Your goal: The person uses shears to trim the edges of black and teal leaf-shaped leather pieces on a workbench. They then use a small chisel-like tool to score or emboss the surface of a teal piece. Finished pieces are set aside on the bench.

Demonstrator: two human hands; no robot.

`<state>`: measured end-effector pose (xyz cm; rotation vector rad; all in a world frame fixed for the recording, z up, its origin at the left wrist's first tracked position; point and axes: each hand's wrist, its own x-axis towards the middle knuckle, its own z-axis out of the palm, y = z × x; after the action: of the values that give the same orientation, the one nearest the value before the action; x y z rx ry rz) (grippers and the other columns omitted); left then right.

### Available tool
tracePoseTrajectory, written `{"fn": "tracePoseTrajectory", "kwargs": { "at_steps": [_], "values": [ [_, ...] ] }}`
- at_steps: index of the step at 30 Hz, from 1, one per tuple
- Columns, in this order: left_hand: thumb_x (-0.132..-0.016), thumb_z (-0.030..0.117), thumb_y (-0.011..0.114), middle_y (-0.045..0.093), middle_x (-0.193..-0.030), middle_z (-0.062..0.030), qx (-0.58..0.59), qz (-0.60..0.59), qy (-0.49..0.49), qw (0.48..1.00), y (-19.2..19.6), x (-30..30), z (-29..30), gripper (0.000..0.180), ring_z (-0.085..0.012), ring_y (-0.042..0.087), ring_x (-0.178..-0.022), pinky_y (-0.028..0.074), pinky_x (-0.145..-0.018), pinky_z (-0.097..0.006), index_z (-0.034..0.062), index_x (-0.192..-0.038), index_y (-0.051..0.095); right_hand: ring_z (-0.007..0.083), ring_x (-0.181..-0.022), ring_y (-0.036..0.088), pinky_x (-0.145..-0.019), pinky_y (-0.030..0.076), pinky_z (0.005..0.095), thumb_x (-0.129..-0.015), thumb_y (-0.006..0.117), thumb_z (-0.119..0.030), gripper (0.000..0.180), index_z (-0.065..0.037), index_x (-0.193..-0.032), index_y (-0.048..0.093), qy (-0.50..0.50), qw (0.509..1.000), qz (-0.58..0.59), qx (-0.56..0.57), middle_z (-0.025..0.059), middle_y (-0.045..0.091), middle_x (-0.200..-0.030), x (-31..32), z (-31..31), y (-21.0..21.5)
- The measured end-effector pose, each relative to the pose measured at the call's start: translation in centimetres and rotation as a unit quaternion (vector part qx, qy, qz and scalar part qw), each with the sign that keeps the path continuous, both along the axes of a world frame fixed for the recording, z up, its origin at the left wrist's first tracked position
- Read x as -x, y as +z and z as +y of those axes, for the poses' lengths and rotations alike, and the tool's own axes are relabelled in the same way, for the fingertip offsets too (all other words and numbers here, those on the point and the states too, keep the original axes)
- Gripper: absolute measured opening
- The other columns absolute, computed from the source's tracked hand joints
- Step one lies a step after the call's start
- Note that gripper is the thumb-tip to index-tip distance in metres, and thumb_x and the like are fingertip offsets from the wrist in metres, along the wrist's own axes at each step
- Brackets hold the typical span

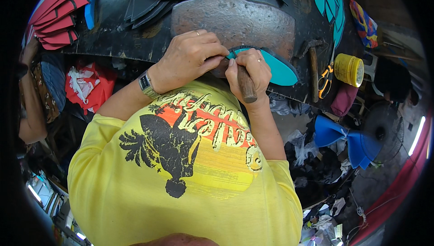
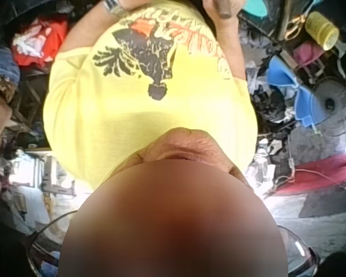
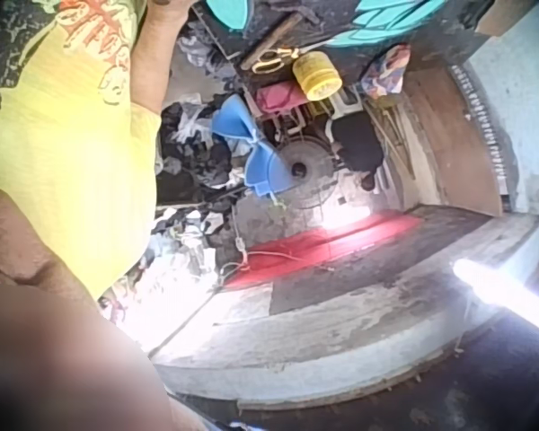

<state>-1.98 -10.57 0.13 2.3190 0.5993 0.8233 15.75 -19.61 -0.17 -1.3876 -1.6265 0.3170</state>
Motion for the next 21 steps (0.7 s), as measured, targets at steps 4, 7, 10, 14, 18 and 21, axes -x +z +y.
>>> {"fn": "tracePoseTrajectory", "kwargs": {
  "at_steps": [4,7,10,14,18,21],
  "values": [
    [-0.079,0.012,0.073,0.065,-0.087,-0.0055,0.003,0.002,0.0,1.0,-0.04,0.02,-0.01,0.014,-0.0246,0.064,-0.084,0.052,-0.075,-0.036,0.0074,-0.092,0.071,0.0253,-0.065,0.059,-0.062,0.049,0.033,-0.074,0.068,0.006,0.016,-0.001,-0.081,0.056,-0.022,0.99,0.136,0.042,0.0126,0.062,-0.075,0.0,-0.14,0.23],
    [-0.079,0.012,0.073,0.065,-0.087,-0.0054,-0.001,0.007,0.003,1.0,-0.03,-0.03,-0.04,0.014,-0.0247,0.064,-0.084,0.052,-0.075,-0.036,0.0075,-0.092,0.071,0.0262,-0.064,0.059,-0.062,0.048,0.0338,-0.073,0.069,0.005,0.016,-0.001,-0.08,0.056,-0.008,0.995,0.094,0.029,0.0125,0.061,-0.074,0.07,-0.04,0.25],
    [-0.079,0.013,0.073,0.065,-0.086,-0.0052,-0.001,0.003,0.01,1.0,0.05,-0.06,-0.06,0.014,-0.0247,0.064,-0.083,0.052,-0.075,-0.036,0.0076,-0.092,0.071,0.0257,-0.063,0.058,-0.062,0.049,0.0336,-0.073,0.069,0.005,0.016,-0.001,-0.08,0.056,0.001,1.0,0.023,0.016,0.0116,0.061,-0.073,0.11,0.14,0.25],
    [-0.079,0.014,0.074,0.065,-0.086,-0.0048,0.003,0.014,0.052,0.999,0.23,0.35,-0.47,0.014,-0.0247,0.064,-0.082,0.052,-0.074,-0.036,0.0083,-0.091,0.071,0.0254,-0.063,0.058,-0.061,0.048,0.0336,-0.073,0.069,0.005,0.016,-0.001,-0.08,0.056,0.004,1.0,-0.01,0.01,0.0109,0.06,-0.072,0.27,0.17,0.33],
    [-0.078,0.014,0.075,0.065,-0.085,-0.0043,0.0,0.005,0.044,0.999,0.12,0.53,-0.39,0.013,-0.0242,0.063,-0.082,0.051,-0.073,-0.036,0.009,-0.089,0.071,0.0229,-0.063,0.058,-0.062,0.048,0.0322,-0.075,0.068,0.006,0.015,-0.001,-0.08,0.056,-0.011,0.999,0.032,0.015,0.0108,0.06,-0.073,0.61,-0.03,0.31],
    [-0.077,0.013,0.075,0.064,-0.084,-0.0039,-0.011,-0.002,0.027,1.0,0.01,0.37,-0.14,0.012,-0.0236,0.063,-0.081,0.051,-0.072,-0.035,0.009,-0.088,0.071,0.0212,-0.064,0.058,-0.063,0.048,0.031,-0.076,0.067,0.008,0.015,0.0,-0.081,0.055,-0.011,0.994,0.105,0.029,0.0108,0.061,-0.074,0.46,-0.07,0.29]
  ]
}}
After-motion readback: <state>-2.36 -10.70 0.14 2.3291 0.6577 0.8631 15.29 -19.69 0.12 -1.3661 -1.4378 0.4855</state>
